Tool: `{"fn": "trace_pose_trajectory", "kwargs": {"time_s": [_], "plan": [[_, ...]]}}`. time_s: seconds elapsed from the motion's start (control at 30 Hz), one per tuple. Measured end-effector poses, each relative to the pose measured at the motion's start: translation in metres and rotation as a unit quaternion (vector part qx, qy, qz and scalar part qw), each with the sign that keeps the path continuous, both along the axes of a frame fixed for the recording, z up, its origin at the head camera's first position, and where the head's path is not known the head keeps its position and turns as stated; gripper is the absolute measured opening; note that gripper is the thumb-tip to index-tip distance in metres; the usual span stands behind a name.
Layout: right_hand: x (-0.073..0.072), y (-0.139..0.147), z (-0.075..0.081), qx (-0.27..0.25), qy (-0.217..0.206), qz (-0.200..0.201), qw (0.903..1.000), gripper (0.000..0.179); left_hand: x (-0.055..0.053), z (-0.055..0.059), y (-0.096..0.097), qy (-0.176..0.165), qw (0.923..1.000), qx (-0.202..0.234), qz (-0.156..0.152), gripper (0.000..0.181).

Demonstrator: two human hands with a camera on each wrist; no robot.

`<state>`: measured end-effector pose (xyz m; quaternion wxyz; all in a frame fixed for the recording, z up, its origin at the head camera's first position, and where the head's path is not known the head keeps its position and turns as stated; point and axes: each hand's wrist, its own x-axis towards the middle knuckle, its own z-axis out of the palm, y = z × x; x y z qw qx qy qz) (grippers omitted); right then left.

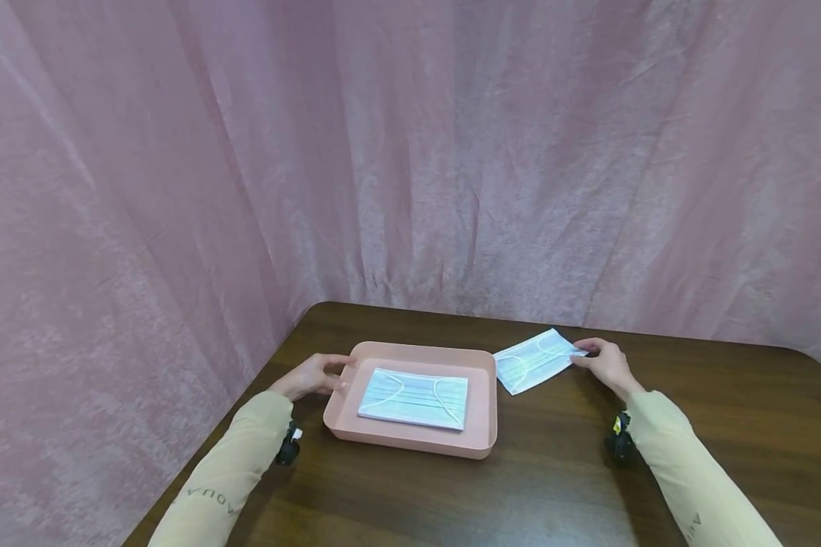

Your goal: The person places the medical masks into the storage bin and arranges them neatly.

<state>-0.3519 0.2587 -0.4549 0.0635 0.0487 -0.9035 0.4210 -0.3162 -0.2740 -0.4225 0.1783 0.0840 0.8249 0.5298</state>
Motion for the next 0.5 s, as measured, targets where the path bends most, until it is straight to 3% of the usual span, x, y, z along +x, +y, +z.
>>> {"fn": "trace_pose_trajectory", "kwargs": {"time_s": [0.13, 0.3, 0.5], "plan": [[0.001, -0.0025, -0.0013, -0.023, 0.017, -0.019, 0.9994, 0.03, -0.0001, 0.0009, -0.0002, 0.002, 1.0, -0.005, 0.003, 0.057], [0.0035, -0.0054, -0.0019, -0.052, -0.002, -0.031, 0.9982, 0.026, 0.0001, 0.0005, 0.0006, 0.002, 0.9999, -0.012, 0.002, 0.057], [0.0074, -0.0071, 0.0054, -0.14, -0.061, 0.015, 0.9881, 0.038, 0.001, 0.0003, 0.0013, -0.001, 0.9998, -0.014, 0.011, 0.056]]}}
